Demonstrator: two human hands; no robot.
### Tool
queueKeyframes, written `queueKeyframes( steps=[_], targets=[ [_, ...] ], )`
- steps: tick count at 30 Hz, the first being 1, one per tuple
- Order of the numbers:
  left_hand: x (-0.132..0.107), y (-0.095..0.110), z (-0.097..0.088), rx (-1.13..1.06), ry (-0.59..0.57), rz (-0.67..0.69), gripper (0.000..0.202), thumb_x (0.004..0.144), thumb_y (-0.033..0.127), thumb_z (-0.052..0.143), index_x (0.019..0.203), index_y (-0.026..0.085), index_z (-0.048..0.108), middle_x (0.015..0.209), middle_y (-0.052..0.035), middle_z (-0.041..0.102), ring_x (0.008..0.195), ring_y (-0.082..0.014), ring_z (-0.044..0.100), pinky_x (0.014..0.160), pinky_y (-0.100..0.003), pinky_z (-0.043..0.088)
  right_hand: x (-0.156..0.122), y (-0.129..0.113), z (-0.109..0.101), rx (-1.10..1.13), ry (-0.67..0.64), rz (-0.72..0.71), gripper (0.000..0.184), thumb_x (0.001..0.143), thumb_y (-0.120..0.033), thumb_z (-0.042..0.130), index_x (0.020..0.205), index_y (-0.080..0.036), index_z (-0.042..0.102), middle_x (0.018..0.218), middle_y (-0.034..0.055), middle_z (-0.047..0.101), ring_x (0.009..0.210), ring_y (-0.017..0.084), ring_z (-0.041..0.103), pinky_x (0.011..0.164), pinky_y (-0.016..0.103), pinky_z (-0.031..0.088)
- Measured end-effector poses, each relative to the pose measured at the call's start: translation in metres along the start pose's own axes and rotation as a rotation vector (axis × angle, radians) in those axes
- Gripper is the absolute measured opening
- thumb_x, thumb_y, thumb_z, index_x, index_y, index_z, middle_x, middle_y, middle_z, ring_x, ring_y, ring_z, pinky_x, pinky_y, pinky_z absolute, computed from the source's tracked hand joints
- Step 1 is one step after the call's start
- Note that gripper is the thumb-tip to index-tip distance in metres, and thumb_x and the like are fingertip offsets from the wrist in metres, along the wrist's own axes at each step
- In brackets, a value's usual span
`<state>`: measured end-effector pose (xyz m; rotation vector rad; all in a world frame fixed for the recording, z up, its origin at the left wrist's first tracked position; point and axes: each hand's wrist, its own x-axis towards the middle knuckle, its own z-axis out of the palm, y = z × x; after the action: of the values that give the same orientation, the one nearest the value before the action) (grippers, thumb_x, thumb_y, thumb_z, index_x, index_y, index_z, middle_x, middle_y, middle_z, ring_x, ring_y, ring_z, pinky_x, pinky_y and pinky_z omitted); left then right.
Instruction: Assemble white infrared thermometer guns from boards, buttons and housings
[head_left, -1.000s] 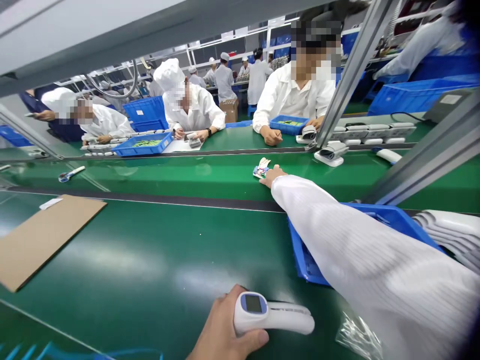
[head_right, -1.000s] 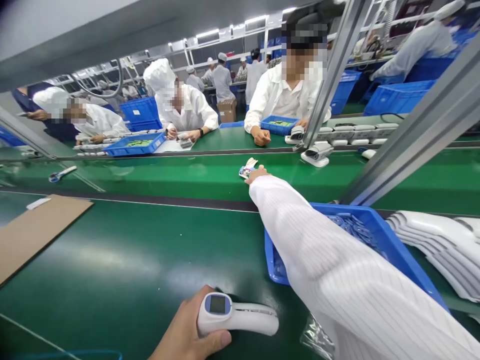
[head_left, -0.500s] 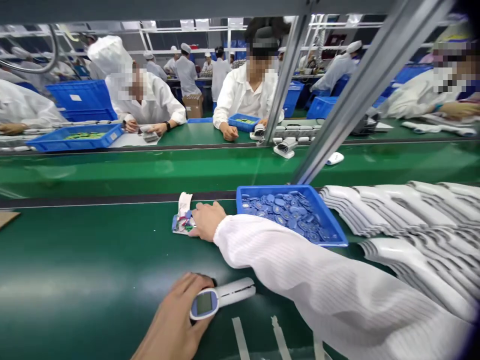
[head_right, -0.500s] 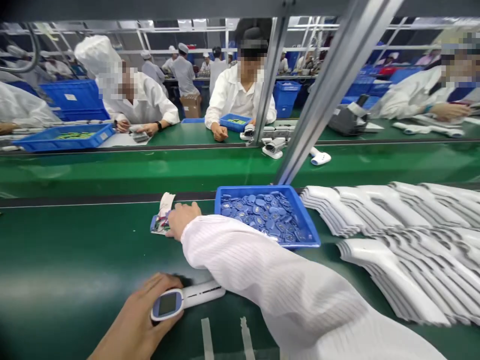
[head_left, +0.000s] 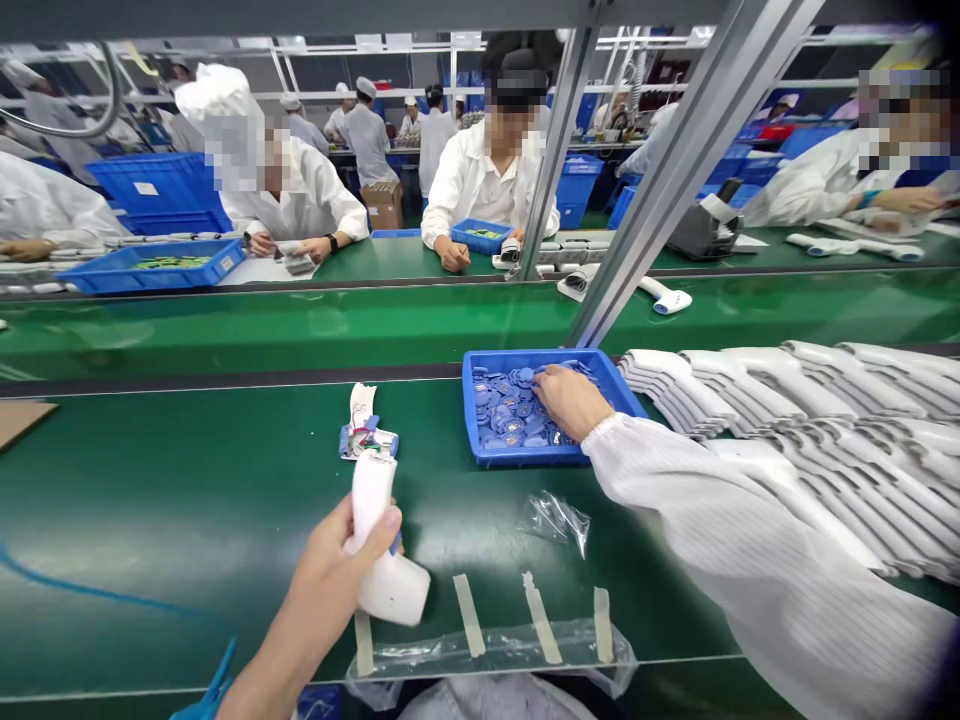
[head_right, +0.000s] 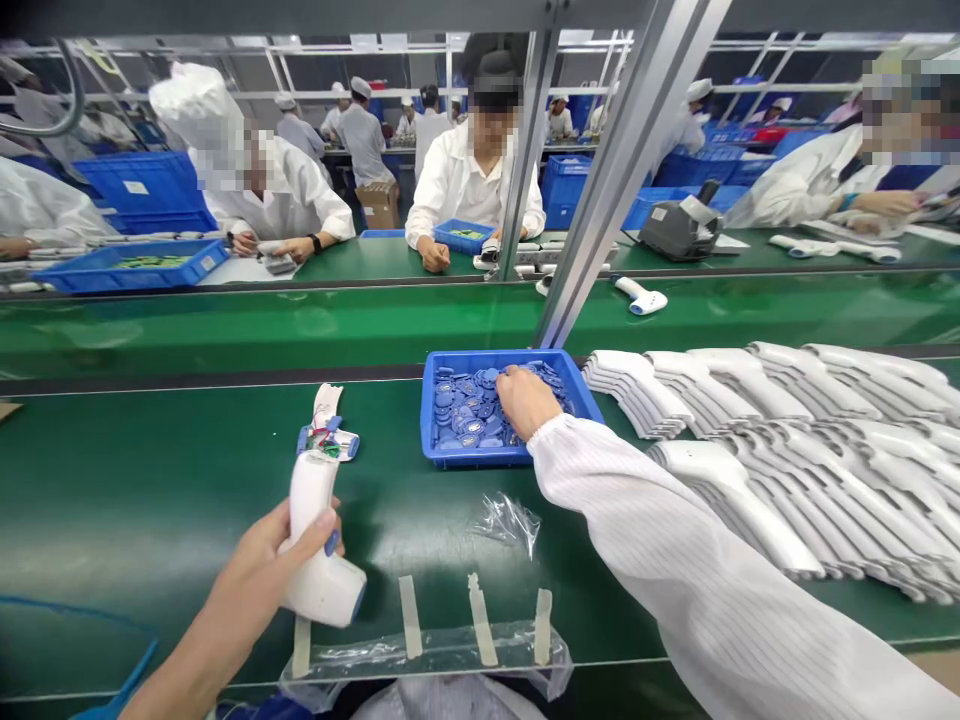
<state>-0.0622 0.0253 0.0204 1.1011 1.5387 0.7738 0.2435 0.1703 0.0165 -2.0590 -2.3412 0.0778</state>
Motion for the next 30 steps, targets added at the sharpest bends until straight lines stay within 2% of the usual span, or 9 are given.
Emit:
queueKeyframes(
  steps=[3, 7, 9, 12, 17, 22, 25, 27, 30],
  targets=[
    [0.003, -0.001, 0.011, -0.115, -0.141, 0.044, 0.046, 0.086, 0.061, 0.06, 0.092, 0.015, 0.06, 0.082, -0.0059, 0.063, 0.072, -0.0185, 0.057, 0.062, -0.027, 0.045, -0.008, 0.0, -0.006, 0.084, 0.082, 0.013, 0.024, 0.099, -0.026, 0.052, 0.102, -0.012, 0.071, 0.105, 0.0125, 0.07, 0.102, 0.022, 0.065, 0.093, 0.039, 0.05],
    [-0.004, 0.011, 0.019, 0.103, -0.156, 0.217, 0.036, 0.096, 0.053, 0.05, 0.097, 0.018, 0.057, 0.087, -0.0033, 0.063, 0.076, -0.0169, 0.055, 0.067, -0.027, 0.042, -0.041, -0.008, -0.028, 0.296, 0.194, 0.038, 0.028, 0.098, -0.028, 0.052, 0.112, -0.018, 0.074, 0.107, 0.0093, 0.074, 0.101, 0.022, 0.067, 0.093, 0.035, 0.05],
    [-0.007, 0.022, 0.023, 0.262, -0.167, 0.3, 0.028, 0.099, 0.047, 0.047, 0.101, 0.021, 0.056, 0.088, -0.0015, 0.062, 0.077, -0.0172, 0.054, 0.068, -0.028, 0.04, -0.066, -0.024, -0.037, 0.649, 0.147, 0.081, 0.032, 0.094, -0.039, 0.058, 0.116, -0.021, 0.073, 0.099, 0.006, 0.075, 0.087, 0.02, 0.069, 0.082, 0.034, 0.054],
    [-0.007, 0.031, 0.031, 0.449, -0.139, 0.458, 0.018, 0.099, 0.037, 0.05, 0.109, 0.023, 0.055, 0.1, -0.0016, 0.063, 0.089, -0.02, 0.055, 0.079, -0.032, 0.04, -0.101, -0.057, -0.041, 1.272, -0.034, 0.127, 0.038, 0.083, -0.051, 0.069, 0.106, -0.022, 0.076, 0.088, 0.0045, 0.074, 0.072, 0.016, 0.066, 0.07, 0.032, 0.055],
    [-0.005, 0.026, 0.04, 0.526, -0.159, 0.518, 0.019, 0.1, 0.036, 0.049, 0.115, 0.024, 0.052, 0.106, -0.0022, 0.063, 0.095, -0.0221, 0.055, 0.084, -0.034, 0.039, -0.13, -0.098, -0.031, 1.627, -0.144, 0.224, 0.039, 0.081, -0.052, 0.071, 0.104, -0.02, 0.075, 0.073, 0.0005, 0.064, 0.07, 0.013, 0.058, 0.071, 0.029, 0.052],
    [-0.008, 0.026, 0.032, 0.656, -0.195, 0.558, 0.022, 0.103, 0.037, 0.041, 0.117, 0.023, 0.05, 0.108, -0.0048, 0.062, 0.093, -0.024, 0.053, 0.08, -0.036, 0.038, -0.138, -0.107, -0.022, 1.631, -0.093, 0.254, 0.035, 0.086, -0.05, 0.067, 0.102, -0.019, 0.074, 0.078, 0.0009, 0.061, 0.067, 0.012, 0.056, 0.067, 0.027, 0.051],
    [-0.009, 0.031, 0.027, 0.698, -0.301, 0.566, 0.027, 0.105, 0.038, 0.035, 0.121, 0.022, 0.049, 0.11, -0.0053, 0.062, 0.094, -0.0235, 0.054, 0.082, -0.037, 0.038, -0.141, -0.108, -0.018, 1.451, 0.037, 0.125, 0.031, 0.087, -0.046, 0.066, 0.107, -0.023, 0.072, 0.096, 0.0038, 0.06, 0.07, 0.013, 0.058, 0.063, 0.028, 0.051],
    [-0.009, 0.033, 0.027, 0.705, -0.345, 0.581, 0.03, 0.106, 0.038, 0.028, 0.121, 0.023, 0.05, 0.107, -0.0042, 0.063, 0.092, -0.0221, 0.055, 0.083, -0.037, 0.037, -0.142, -0.108, -0.013, 1.271, 0.081, 0.004, 0.028, 0.092, -0.041, 0.061, 0.115, -0.026, 0.07, 0.105, 0.0043, 0.061, 0.078, 0.014, 0.059, 0.069, 0.029, 0.052],
    [-0.007, 0.031, 0.031, 0.76, -0.297, 0.622, 0.031, 0.106, 0.036, 0.027, 0.11, 0.022, 0.054, 0.095, -0.0028, 0.064, 0.082, -0.0209, 0.055, 0.079, -0.036, 0.036, -0.144, -0.109, 0.0, 1.053, 0.186, -0.123, 0.023, 0.1, -0.033, 0.05, 0.116, -0.027, 0.066, 0.105, 0.0031, 0.062, 0.089, 0.015, 0.059, 0.079, 0.029, 0.048]
  ],
)
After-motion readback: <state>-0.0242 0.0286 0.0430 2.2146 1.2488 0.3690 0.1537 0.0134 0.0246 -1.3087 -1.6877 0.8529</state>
